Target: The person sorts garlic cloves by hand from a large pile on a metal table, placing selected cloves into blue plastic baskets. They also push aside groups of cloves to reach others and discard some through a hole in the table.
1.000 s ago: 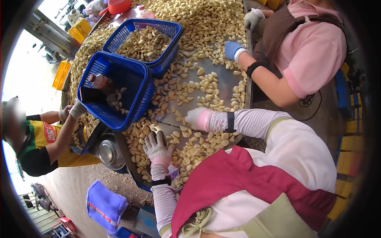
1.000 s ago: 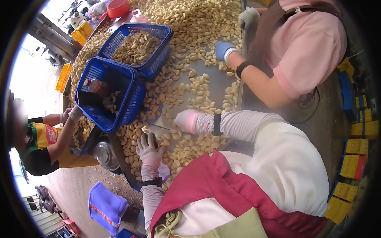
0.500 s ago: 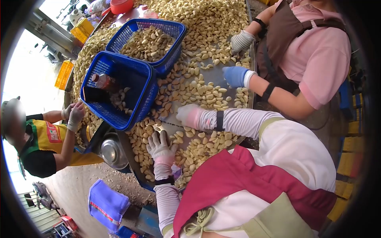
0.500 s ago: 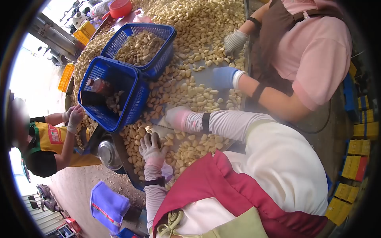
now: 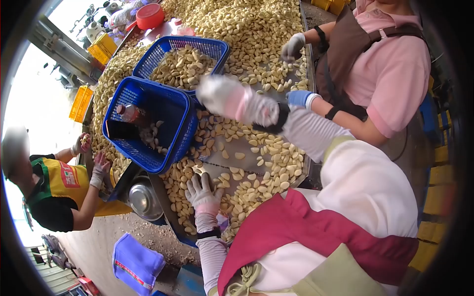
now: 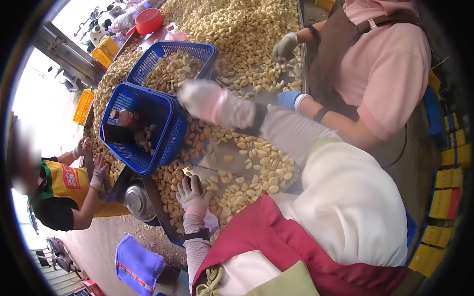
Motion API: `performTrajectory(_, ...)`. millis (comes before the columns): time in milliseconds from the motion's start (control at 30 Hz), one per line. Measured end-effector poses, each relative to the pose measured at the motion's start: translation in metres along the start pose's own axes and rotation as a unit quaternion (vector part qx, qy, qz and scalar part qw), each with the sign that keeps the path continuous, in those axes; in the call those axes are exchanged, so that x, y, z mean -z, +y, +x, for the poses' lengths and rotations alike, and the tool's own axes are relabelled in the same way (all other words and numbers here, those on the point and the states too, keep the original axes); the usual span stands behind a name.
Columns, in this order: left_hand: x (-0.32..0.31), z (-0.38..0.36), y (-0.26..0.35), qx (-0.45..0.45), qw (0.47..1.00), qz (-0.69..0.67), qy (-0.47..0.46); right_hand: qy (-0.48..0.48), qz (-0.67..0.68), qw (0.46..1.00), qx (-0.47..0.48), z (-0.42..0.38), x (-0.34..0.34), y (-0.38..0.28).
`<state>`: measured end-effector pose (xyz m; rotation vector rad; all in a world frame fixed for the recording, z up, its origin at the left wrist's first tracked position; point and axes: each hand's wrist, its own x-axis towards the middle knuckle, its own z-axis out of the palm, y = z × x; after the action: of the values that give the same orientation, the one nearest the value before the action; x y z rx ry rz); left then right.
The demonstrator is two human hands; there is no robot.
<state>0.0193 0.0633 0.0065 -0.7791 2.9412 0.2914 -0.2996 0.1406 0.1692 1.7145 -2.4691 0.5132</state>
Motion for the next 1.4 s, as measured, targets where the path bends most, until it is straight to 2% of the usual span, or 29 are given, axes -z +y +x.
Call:
performTrajectory(33,0.0,-0.002,0.0,0.004,1.0,0.0,-0.005,-0.132,-0.034,0.99,-0.035,-0.023,-0.006,-0.013)
performTrajectory(67,0.001,-0.002,0.0,0.002,1.0,0.005,-0.007,-0.284,-0.052,0.955,-0.074,-0.039,-0.009,-0.023)
performTrajectory(133,0.002,-0.003,0.001,0.005,1.0,-0.002,-0.008,-0.453,-0.055,0.885,-0.092,-0.072,-0.06,-0.004)
performTrajectory(233,0.005,-0.003,0.002,0.002,1.0,-0.003,-0.01,-0.359,-0.032,0.924,-0.127,-0.11,-0.092,-0.004)
performTrajectory(333,0.003,-0.002,0.002,-0.005,1.0,0.004,0.001,-0.348,0.027,0.929,-0.127,-0.108,-0.082,-0.001)
performTrajectory(400,0.004,-0.001,0.001,0.002,1.0,0.013,-0.022,-0.214,0.064,0.963,-0.147,-0.085,-0.053,0.001)
performTrajectory(433,0.003,0.0,0.0,0.003,1.0,0.015,-0.022,-0.003,0.173,0.975,-0.139,-0.073,-0.051,0.012)
performTrajectory(467,0.002,-0.001,0.0,0.0,1.0,0.005,-0.01,0.13,0.377,0.895,-0.199,-0.058,-0.03,0.01)
performTrajectory(500,0.0,-0.002,0.0,-0.003,1.0,-0.006,0.003,0.221,0.345,0.887,-0.213,-0.044,-0.013,0.01)
performTrajectory(567,-0.001,-0.003,-0.001,-0.001,1.0,0.0,0.001,0.247,0.268,0.922,-0.131,-0.034,-0.015,0.002)
performTrajectory(600,-0.002,-0.001,0.0,0.001,1.0,0.004,-0.002,0.187,0.243,0.95,-0.053,-0.033,-0.041,0.001)
performTrajectory(633,-0.002,0.0,0.0,0.0,1.0,0.006,0.002,0.051,0.181,0.982,-0.038,-0.037,-0.057,-0.014)
performTrajectory(667,-0.003,0.0,0.0,0.002,1.0,0.012,0.0,-0.193,0.153,0.969,-0.029,-0.033,-0.058,-0.028)
performTrajectory(733,-0.004,-0.001,-0.001,0.003,1.0,0.012,0.0,-0.231,0.054,0.969,0.074,-0.04,-0.106,-0.039)
performTrajectory(767,-0.003,-0.001,-0.001,0.007,1.0,0.015,-0.001,-0.288,0.008,0.954,0.078,-0.04,-0.115,-0.045)
performTrajectory(833,-0.001,-0.002,0.0,0.004,1.0,-0.003,0.007,-0.244,0.042,0.967,-0.061,-0.037,-0.119,-0.069)
performTrajectory(867,-0.003,-0.002,-0.001,-0.002,1.0,-0.003,0.016,-0.248,0.045,0.966,-0.059,-0.039,-0.118,-0.071)
performTrajectory(933,-0.004,-0.001,-0.001,0.005,1.0,-0.001,0.006,-0.287,-0.009,0.958,0.011,-0.041,-0.112,-0.065)
performTrajectory(1033,0.0,-0.002,0.003,0.018,1.0,0.0,-0.009,-0.281,-0.045,0.958,0.04,-0.044,-0.11,-0.054)
performTrajectory(1067,-0.001,-0.002,0.002,0.016,1.0,-0.005,-0.006,-0.341,-0.026,0.939,0.037,-0.038,-0.09,-0.054)
performTrajectory(1133,0.006,-0.002,0.005,0.012,1.0,0.018,0.001,-0.302,0.16,0.94,-0.012,-0.035,-0.091,-0.084)
performTrajectory(1167,0.003,0.0,0.004,0.016,1.0,0.014,-0.005,-0.242,0.35,0.905,-0.002,-0.043,-0.079,-0.102)
performTrajectory(1200,0.0,0.002,-0.002,0.002,0.999,-0.02,-0.025,-0.171,0.554,0.812,0.056,-0.054,-0.051,-0.119)
performTrajectory(1233,-0.004,0.003,-0.006,-0.012,0.997,-0.056,-0.045,-0.178,0.614,0.767,0.057,-0.061,-0.036,-0.131)
performTrajectory(1267,-0.004,0.003,-0.004,0.036,0.983,-0.131,-0.121,-0.194,0.587,0.781,0.087,-0.067,-0.039,-0.13)
performTrajectory(1300,-0.032,-0.001,-0.02,0.039,0.969,-0.223,-0.099,-0.208,0.558,0.794,0.122,-0.071,-0.041,-0.128)
performTrajectory(1333,-0.021,-0.003,-0.009,0.03,0.995,-0.08,-0.058,-0.28,0.39,0.862,0.165,-0.078,-0.058,-0.121)
performTrajectory(1367,-0.006,-0.001,0.0,0.02,0.997,0.067,-0.014,-0.337,0.206,0.896,0.204,-0.086,-0.08,-0.113)
performTrajectory(1400,0.008,0.0,0.007,0.04,0.998,0.004,-0.049,-0.364,0.125,0.898,0.215,-0.099,-0.087,-0.102)
